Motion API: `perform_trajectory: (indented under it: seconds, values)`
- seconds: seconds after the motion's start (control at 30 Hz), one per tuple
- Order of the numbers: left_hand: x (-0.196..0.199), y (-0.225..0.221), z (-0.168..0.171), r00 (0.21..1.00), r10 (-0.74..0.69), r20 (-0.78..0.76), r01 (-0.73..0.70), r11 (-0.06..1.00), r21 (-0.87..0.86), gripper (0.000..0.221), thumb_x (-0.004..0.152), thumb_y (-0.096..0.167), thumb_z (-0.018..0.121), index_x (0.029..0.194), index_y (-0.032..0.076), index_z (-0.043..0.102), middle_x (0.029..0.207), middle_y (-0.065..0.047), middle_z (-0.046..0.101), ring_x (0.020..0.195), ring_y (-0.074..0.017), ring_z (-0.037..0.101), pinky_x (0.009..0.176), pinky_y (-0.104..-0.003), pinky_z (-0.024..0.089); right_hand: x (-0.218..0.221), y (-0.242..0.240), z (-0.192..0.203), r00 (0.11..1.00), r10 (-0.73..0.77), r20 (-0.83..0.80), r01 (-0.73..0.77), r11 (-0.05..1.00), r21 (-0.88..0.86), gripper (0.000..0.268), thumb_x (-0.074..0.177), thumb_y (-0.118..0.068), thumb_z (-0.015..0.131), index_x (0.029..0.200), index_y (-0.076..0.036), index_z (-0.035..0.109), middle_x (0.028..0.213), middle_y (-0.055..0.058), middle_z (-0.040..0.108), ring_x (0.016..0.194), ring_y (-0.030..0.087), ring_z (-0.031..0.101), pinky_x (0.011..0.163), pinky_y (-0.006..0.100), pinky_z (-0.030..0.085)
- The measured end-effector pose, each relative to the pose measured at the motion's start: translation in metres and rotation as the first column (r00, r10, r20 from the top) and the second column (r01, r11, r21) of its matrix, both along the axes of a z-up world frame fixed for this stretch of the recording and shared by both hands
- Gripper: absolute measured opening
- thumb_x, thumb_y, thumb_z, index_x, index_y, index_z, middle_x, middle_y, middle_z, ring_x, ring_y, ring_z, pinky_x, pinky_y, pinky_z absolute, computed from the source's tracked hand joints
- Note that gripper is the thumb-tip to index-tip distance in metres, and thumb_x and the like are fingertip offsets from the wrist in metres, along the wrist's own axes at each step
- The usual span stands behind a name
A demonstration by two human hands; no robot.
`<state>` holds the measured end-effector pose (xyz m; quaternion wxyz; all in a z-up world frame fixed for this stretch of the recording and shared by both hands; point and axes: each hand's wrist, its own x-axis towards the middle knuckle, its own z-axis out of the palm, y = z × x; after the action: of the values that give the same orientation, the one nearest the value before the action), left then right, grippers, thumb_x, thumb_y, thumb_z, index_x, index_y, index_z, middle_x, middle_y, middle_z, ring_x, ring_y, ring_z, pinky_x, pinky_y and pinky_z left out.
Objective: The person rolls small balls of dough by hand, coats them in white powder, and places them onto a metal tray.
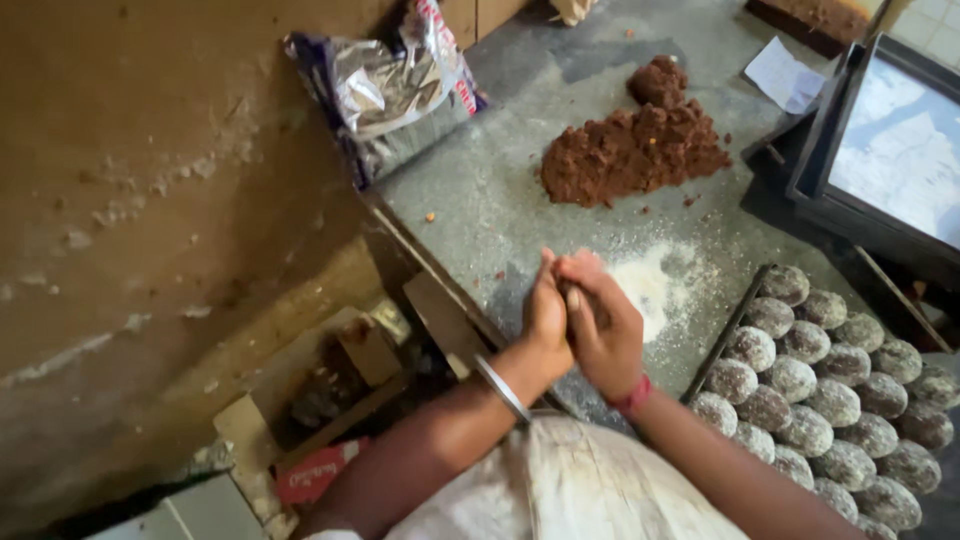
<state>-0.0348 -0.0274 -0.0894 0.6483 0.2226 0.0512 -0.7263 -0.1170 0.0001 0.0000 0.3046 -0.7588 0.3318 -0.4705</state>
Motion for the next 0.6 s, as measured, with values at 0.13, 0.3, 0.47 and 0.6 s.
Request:
perform_trajectory:
  seconds: [0.13,0.3,0.47,0.6]
  values:
    - [0.056,-0.004,0.017,0.935,0.063,0.349,-0.099,0.991,0.087,0.089,0.102,0.069,0.029,0.162,0.004,0.036,0.168,-0.017,0.037,0.144,-0.0471,0.004,0.118,-0.052,0.001,0.033,-0.035,-0.019,0.895,-0.078,0.439,-0.182,0.835,0.519,0.019,0.11,-0.013,0.058,0.118,0.001,0.068,0.093,0.0,0.065,0.077,0.005,0.053,0.066,0.021,0.043]
    - [0.13,0.036,0.071,0.565,0.142,0.813,0.137,0.955,-0.262,0.097,0.09,0.08,0.023,0.165,0.026,-0.007,0.175,-0.005,-0.001,0.161,-0.0299,0.008,0.127,-0.047,0.009,0.057,-0.048,-0.034,0.899,-0.027,0.438,-0.221,0.834,0.505,0.018,0.108,-0.016,0.061,0.115,-0.001,0.066,0.081,-0.004,0.058,0.07,0.003,0.049,0.06,0.02,0.04]
    - [0.164,0.04,0.083,0.628,0.214,0.748,0.161,0.905,-0.394,0.097,0.093,0.081,0.009,0.168,0.019,0.011,0.177,-0.011,0.009,0.164,-0.0302,0.005,0.129,-0.048,0.003,0.077,-0.05,-0.044,0.939,0.182,-0.293,-0.24,0.955,-0.176,0.034,0.096,-0.015,0.066,0.127,-0.002,0.061,0.132,0.022,0.064,0.117,0.04,0.063,0.094,0.042,0.054]
    - [0.177,0.044,0.061,0.567,0.343,0.749,-0.073,0.926,-0.369,0.096,0.097,0.08,0.016,0.166,0.013,0.021,0.174,-0.016,0.023,0.162,-0.0291,0.011,0.125,-0.047,0.002,0.087,-0.052,-0.035,0.862,0.266,-0.432,-0.34,0.935,-0.102,0.041,0.094,-0.009,0.064,0.134,-0.006,0.061,0.148,0.022,0.053,0.14,0.044,0.049,0.111,0.048,0.045]
